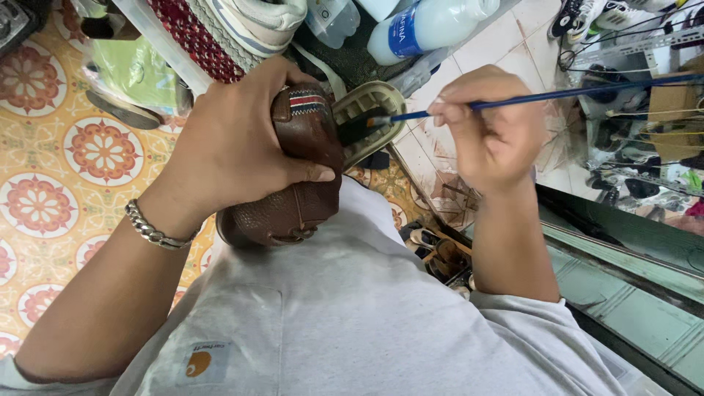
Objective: The person applies adhesive with a brush to the edges of a brown leather boot and its sole, then presses the sole onto the boot to reattach it.
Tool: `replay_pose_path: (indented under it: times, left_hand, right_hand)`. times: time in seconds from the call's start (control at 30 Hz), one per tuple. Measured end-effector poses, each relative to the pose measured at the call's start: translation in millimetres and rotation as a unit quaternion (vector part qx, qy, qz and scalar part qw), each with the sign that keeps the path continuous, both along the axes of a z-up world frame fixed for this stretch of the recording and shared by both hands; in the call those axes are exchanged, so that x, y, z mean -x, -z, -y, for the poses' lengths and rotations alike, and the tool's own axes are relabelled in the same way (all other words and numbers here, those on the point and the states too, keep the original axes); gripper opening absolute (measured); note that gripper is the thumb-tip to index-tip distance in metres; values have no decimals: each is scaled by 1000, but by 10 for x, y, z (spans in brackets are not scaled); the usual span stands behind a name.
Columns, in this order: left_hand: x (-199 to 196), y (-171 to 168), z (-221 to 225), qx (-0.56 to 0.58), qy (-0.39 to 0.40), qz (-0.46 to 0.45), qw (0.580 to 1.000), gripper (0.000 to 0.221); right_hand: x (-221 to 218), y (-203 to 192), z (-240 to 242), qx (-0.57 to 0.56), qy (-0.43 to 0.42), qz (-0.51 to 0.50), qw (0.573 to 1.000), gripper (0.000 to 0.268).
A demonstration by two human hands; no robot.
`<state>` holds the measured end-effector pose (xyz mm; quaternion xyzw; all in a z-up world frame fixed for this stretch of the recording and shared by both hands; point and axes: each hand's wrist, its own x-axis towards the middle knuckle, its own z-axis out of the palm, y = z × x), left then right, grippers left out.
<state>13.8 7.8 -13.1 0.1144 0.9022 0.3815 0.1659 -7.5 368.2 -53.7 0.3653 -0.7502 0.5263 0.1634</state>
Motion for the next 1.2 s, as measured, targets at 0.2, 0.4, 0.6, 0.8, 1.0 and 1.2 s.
replay_pose_path:
  times: [0.2, 0.4, 0.6, 0.8, 1.0, 1.2]
  left_hand:
    - [-55, -48, -37, 35, -6, 10, 999, 100]
    - [-176, 96, -6, 82, -18, -19, 996, 113]
    - [-322, 165, 54, 30, -31, -77, 996, 107]
    - [-334, 132, 21, 22, -52, -61, 997, 105]
    - [-336, 147, 10, 34, -50, -64, 996, 105]
    - [-336, 163, 18, 22, -51, -68, 996, 106]
  right_hand:
    - [-123, -68, -4, 92, 149, 11, 984, 12]
    - [102, -76, -404, 235, 244, -118, 934, 9]
    - [366, -241, -266, 121, 299, -148, 935, 8]
    - [488, -207, -210, 77, 287, -124, 947, 8]
    - [511, -195, -133, 58, 279, -97, 954, 9]
    - [560, -257, -229, 88, 307, -126, 939, 13]
